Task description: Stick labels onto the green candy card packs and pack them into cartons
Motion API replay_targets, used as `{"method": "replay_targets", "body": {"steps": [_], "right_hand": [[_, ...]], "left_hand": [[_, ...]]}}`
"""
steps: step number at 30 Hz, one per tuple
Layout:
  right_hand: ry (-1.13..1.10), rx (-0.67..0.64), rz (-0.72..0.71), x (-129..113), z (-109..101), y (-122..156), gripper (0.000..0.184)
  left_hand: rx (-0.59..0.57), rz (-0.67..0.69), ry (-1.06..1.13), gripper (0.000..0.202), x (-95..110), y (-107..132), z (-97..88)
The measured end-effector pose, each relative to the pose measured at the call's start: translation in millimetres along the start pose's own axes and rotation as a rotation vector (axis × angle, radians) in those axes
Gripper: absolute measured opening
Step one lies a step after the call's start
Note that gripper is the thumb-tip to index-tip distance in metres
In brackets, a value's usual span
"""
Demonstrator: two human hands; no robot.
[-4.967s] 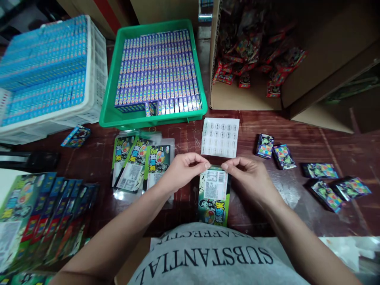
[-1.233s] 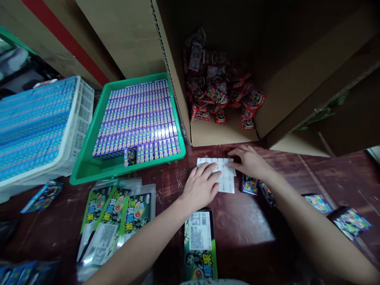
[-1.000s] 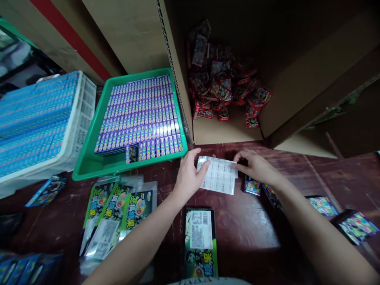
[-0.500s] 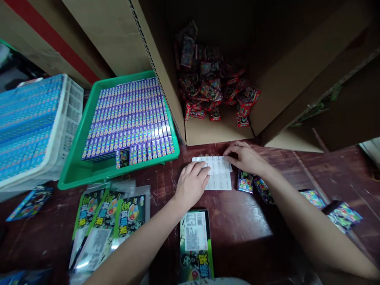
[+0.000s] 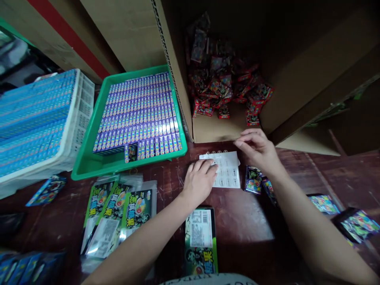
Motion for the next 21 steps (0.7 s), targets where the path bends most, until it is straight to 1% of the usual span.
{"method": "replay_targets", "body": {"steps": [2,3,4,5,7,9,11,12,14,15,16,17,19,20,21], "right_hand": [[0.132,-0.222,0.041,0.9,21.5,-6.9,0.023],[0.189,-0.311,0.064,2.3,31.4,-8.6,0.03],[0.231,-0.361,0.08,2.6,38.4,-9.6,0.036],[0.253,-0.38,0.086,0.7,42.6,-10.0,0.04],[0.223,-0.374,0.061,-10.6,45.7,-8.1,0.043],[0.093,-0.355,0.033,-27.5,42.6,-0.2,0.051],[-0.118,-0.314,0.042,-43.2,32.7,14.2,0.062],[-0.217,-0.285,0.062,-48.9,26.7,23.6,0.066],[-0.357,-0.237,0.121,-56.0,18.1,46.5,0.07],[-0.404,-0.226,0.163,-57.5,17.6,59.2,0.069],[-0.445,-0.227,0.216,-58.0,20.4,72.2,0.068],[-0.487,-0.241,0.274,-58.5,26.5,85.0,0.066],[-0.574,-0.293,0.386,-62.8,45.4,107.3,0.06],[-0.613,-0.321,0.425,-67.9,55.6,115.3,0.057],[-0.646,-0.349,0.447,-75.0,65.1,120.8,0.056]], "left_hand": [[0.011,0.0,0.018,0.029,-0.1,1.4,0.0],[0.017,-0.002,0.027,0.029,-0.1,1.7,0.2],[0.021,-0.003,0.034,0.028,0.2,1.7,0.6],[0.021,-0.002,0.04,0.028,0.9,1.1,1.0],[0.016,-0.004,0.053,0.027,2.1,-1.0,1.2],[-0.004,-0.013,0.074,0.026,2.0,-2.2,-0.2],[-0.008,-0.018,0.123,0.023,-0.1,2.5,-6.7],[0.006,-0.017,0.158,0.023,-1.8,8.8,-12.4],[0.054,-0.045,0.237,0.024,-9.6,30.0,-26.3],[0.067,-0.079,0.278,0.025,-15.3,43.9,-31.8],[0.041,-0.108,0.327,0.025,-19.9,58.2,-33.6],[-0.018,-0.125,0.394,0.024,-22.4,72.0,-31.9],[-0.152,-0.132,0.57,0.018,-21.1,96.4,-26.6],[-0.195,-0.125,0.669,0.016,-17.9,105.7,-26.2],[-0.213,-0.124,0.766,0.016,-14.7,112.6,-27.9]]}}
Point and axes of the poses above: each hand's wrist, its own y-axis away from the middle knuckle, its own z-axis out of the palm, x = y × z, the point moved 9 cm from there along -y, towards the middle knuckle, and after that the axes turned 11 degrees about -x, right-handed, at the moved point
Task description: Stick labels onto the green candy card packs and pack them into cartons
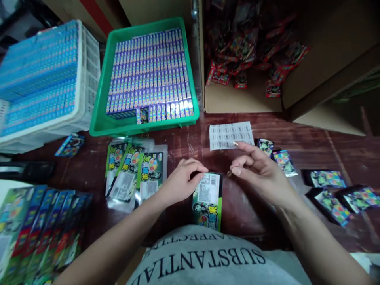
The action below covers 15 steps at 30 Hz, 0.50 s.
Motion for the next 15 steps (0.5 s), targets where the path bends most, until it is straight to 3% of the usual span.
{"method": "replay_targets", "body": {"steps": [4,8,11,15], "right_hand": [[-0.044,-0.097,0.009,-7.0,38.9,2.4,0.063],[0.052,-0.15,0.013,-2.4,56.0,4.0,0.072],[0.267,-0.092,-0.073,-2.0,57.3,10.7,0.079],[0.774,0.057,-0.294,-21.4,63.2,30.9,0.089]], "left_hand": [[-0.035,-0.05,0.315,0.014,9.4,11.5,4.9],[0.026,-0.102,0.454,0.013,12.4,16.5,5.1],[0.043,-0.102,0.463,0.014,13.8,21.0,5.6],[0.023,-0.081,0.52,0.014,14.8,26.7,6.1]]}}
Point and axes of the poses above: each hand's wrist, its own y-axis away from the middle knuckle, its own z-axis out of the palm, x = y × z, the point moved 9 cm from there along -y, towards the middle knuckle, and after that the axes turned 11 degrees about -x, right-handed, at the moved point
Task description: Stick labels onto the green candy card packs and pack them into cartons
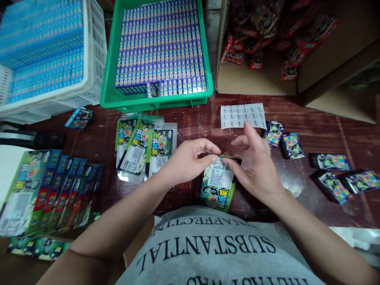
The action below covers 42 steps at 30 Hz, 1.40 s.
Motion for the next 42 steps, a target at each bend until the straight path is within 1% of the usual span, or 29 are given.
{"method": "replay_targets", "body": {"steps": [2,4,6,8,9,10,11,12,13,14,15,16,17,18,19,20,21,23,24,26,27,28,29,31,33,35,37,38,42], "right_hand": [[0.181,0.011,-0.103,-14.7,2.0,5.6,0.09],[0.246,-0.023,-0.126,-19.9,7.5,6.7,0.09],[0.23,-0.073,-0.085,-18.0,11.8,3.4,0.09],[0.156,-0.153,-0.057,-15.6,15.4,-0.6,0.087],[0.103,-0.181,-0.053,-14.8,14.5,-1.3,0.085],[0.041,-0.18,-0.047,-13.2,9.8,-0.7,0.082],[-0.028,-0.138,-0.035,-10.3,0.6,1.8,0.079],[-0.098,-0.053,-0.013,-5.1,-12.8,6.9,0.075],[-0.164,0.059,0.02,2.2,-28.1,15.2,0.07],[-0.219,0.181,0.061,11.1,-42.8,26.6,0.064],[-0.261,0.29,0.106,20.3,-54.1,39.7,0.057],[-0.292,0.371,0.154,28.9,-60.5,52.4,0.049],[-0.325,0.417,0.2,36.7,-61.5,62.8,0.043],[-0.364,0.433,0.24,42.9,-57.6,69.7,0.04],[-0.41,0.427,0.265,46.9,-50.0,72.5,0.041],[-0.457,0.406,0.277,48.5,-40.2,71.2,0.045],[-0.498,0.383,0.273,47.8,-29.9,66.5,0.053],[-0.537,0.368,0.245,41.4,-14.5,52.2,0.068],[-0.539,0.374,0.232,37.1,-9.8,44.4,0.071],[-0.538,0.353,0.206,27.4,-1.8,29.4,0.076],[-0.536,0.317,0.189,22.1,2.4,22.8,0.08],[-0.53,0.272,0.165,16.7,6.8,17.2,0.085],[-0.517,0.234,0.133,11.7,10.1,13.5,0.09],[-0.452,0.226,0.061,5.3,11.0,12.1,0.096],[-0.34,0.245,0.003,4.1,10.4,14.9,0.095],[-0.261,0.185,-0.04,5.9,17.2,16.5,0.093],[-0.268,0.092,-0.063,9.7,27.1,17.6,0.093],[-0.295,0.072,-0.065,11.7,29.9,18.5,0.095],[-0.358,0.096,-0.046,13.1,29.1,19.9,0.103]], "left_hand": [[-0.026,0.026,0.049,0.015,2.3,1.5,1.3],[-0.062,0.064,0.062,0.019,7.3,0.7,4.2],[-0.114,0.099,-0.019,0.028,14.2,-2.9,8.4],[-0.185,0.118,-0.192,0.04,20.2,-8.2,12.2],[-0.226,0.125,-0.288,0.045,22.4,-10.5,12.6],[-0.268,0.132,-0.369,0.049,23.7,-11.9,11.2],[-0.31,0.137,-0.425,0.051,23.9,-12.0,7.6],[-0.337,0.14,-0.449,0.053,23.3,-10.7,1.0],[-0.335,0.144,-0.445,0.054,22.4,-8.2,-9.5],[-0.298,0.143,-0.416,0.054,20.7,-4.5,-23.4],[-0.225,0.134,-0.367,0.053,17.5,0.4,-39.7],[-0.114,0.121,-0.308,0.05,12.7,7.0,-57.6],[0.001,0.097,-0.242,0.049,4.9,15.4,-73.0],[0.107,0.071,-0.173,0.048,-5.3,25.2,-83.8],[0.194,0.051,-0.105,0.047,-16.5,35.6,-88.7],[0.261,0.04,-0.033,0.046,-28.0,45.7,-88.1],[0.308,0.034,0.038,0.044,-39.2,54.9,-82.6],[0.361,0.034,0.121,0.036,-55.7,69.5,-63.1],[0.35,0.039,0.115,0.03,-58.6,73.3,-50.1],[0.248,0.075,0.045,0.02,-52.6,72.4,-21.5],[0.209,0.105,0.006,0.021,-45.4,69.7,-10.9],[0.19,0.142,-0.022,0.022,-36.9,65.9,-4.1],[0.186,0.18,-0.033,0.025,-28.5,61.3,-0.9],[0.183,0.243,-0.014,0.048,-16.5,50.8,-0.3],[0.098,0.268,0.026,0.066,-14.4,40.1,3.7],[0.012,0.274,0.054,0.073,-19.8,35.3,8.6],[-0.028,0.285,0.077,0.077,-28.0,36.3,11.1],[-0.034,0.297,0.089,0.077,-31.5,37.8,11.5],[-0.033,0.326,0.138,0.079,-39.0,42.0,10.6]]}}
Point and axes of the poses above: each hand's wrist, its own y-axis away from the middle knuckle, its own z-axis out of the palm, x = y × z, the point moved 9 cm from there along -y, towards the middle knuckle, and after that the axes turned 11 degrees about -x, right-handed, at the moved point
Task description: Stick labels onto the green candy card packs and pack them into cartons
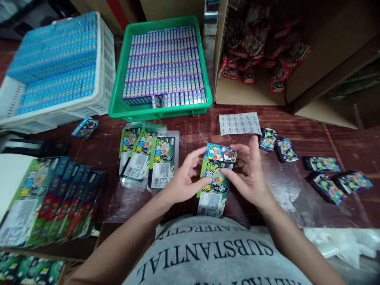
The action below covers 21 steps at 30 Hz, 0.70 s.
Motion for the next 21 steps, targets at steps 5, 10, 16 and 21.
{"method": "replay_targets", "body": {"steps": [5,10,16,21], "right_hand": [[-0.006,-0.132,-0.045,-10.8,4.6,-7.2,0.096],[-0.03,-0.174,-0.03,-9.7,9.5,-6.0,0.09],[-0.037,0.036,0.055,5.3,16.1,11.9,0.084],[-0.051,0.057,0.117,10.8,23.8,14.1,0.084]], "left_hand": [[0.011,-0.004,0.048,0.079,1.0,2.5,-0.4],[0.011,-0.067,0.027,0.051,2.0,6.3,-1.7],[0.086,-0.079,-0.112,0.021,7.7,-0.2,-14.8],[0.263,-0.011,-0.143,0.015,8.9,-4.3,-25.5]]}}
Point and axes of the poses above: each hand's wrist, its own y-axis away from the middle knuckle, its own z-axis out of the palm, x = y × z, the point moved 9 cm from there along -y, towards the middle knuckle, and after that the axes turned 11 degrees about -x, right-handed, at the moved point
